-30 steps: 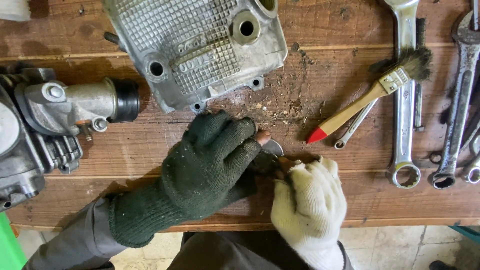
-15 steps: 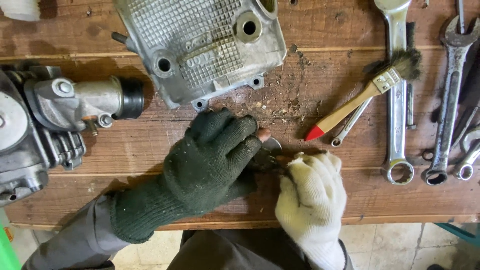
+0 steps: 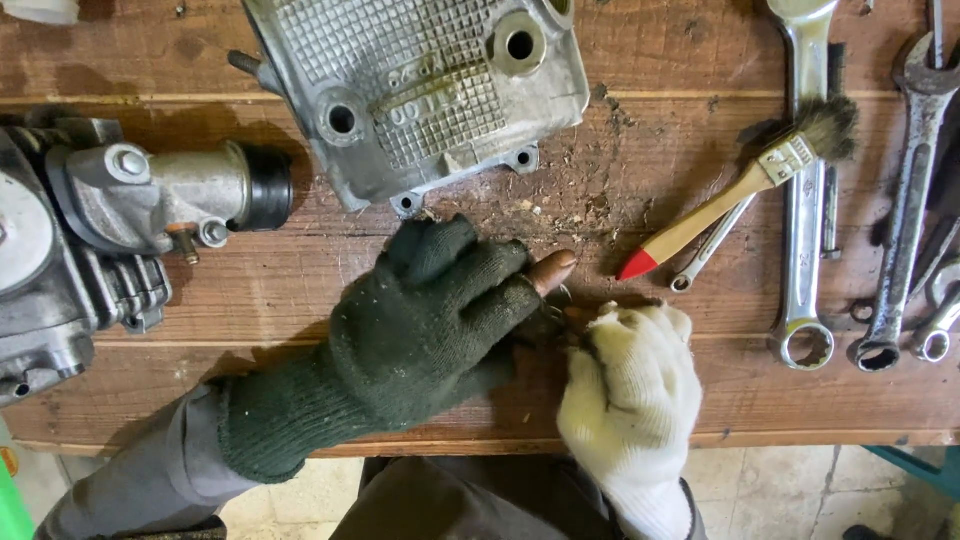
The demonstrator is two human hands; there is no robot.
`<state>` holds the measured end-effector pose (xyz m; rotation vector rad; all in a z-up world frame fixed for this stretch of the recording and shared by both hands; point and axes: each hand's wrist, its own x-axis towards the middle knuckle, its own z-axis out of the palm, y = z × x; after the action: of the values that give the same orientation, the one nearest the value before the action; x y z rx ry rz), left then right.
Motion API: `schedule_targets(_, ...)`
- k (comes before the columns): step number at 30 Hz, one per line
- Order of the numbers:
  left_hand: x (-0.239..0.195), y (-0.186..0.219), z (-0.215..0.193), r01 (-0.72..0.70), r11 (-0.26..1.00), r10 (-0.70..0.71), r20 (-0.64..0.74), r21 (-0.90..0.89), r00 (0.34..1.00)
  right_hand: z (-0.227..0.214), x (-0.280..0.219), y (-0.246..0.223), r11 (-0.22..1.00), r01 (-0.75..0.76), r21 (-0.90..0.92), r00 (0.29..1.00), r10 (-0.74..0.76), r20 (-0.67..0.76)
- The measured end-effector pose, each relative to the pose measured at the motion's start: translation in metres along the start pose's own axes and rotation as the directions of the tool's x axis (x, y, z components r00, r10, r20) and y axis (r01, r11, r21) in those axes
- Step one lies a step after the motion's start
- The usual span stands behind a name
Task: The person is using a small metal tool to scrape off accumulated dirt and grime from a small circular engine part on a wooden workbench.
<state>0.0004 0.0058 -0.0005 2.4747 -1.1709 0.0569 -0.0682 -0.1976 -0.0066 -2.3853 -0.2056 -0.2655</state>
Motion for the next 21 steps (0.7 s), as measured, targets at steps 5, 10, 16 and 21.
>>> schedule_targets(5, 0.003, 0.003, -0.0043, 0.012, 1.0, -0.011, -0.022, 0.016, 1.0, -0.0046, 0.0048, -0.003, 0.997, 0.043, 0.059, 0.999, -0.043, -0.002)
schedule_targets(10, 0.0005, 0.0022, 0.0001, -0.017, 1.0, 0.017, -0.003, 0.0, 1.0, -0.0022, -0.0012, -0.0003, 0.999, -0.024, -0.022, 1.0, 0.024, 0.01)
schedule_targets(16, 0.0029, 0.0036, -0.0027, -0.007, 1.0, 0.007, -0.001, 0.009, 1.0, -0.0058, 0.0024, -0.0029, 0.999, 0.033, 0.043, 0.999, -0.033, -0.006)
schedule_targets(21, 0.0017, 0.0041, -0.0015, -0.019, 1.0, 0.019, -0.002, 0.022, 1.0, -0.0022, -0.0002, -0.0028, 1.0, -0.001, 0.005, 1.0, 0.001, -0.014)
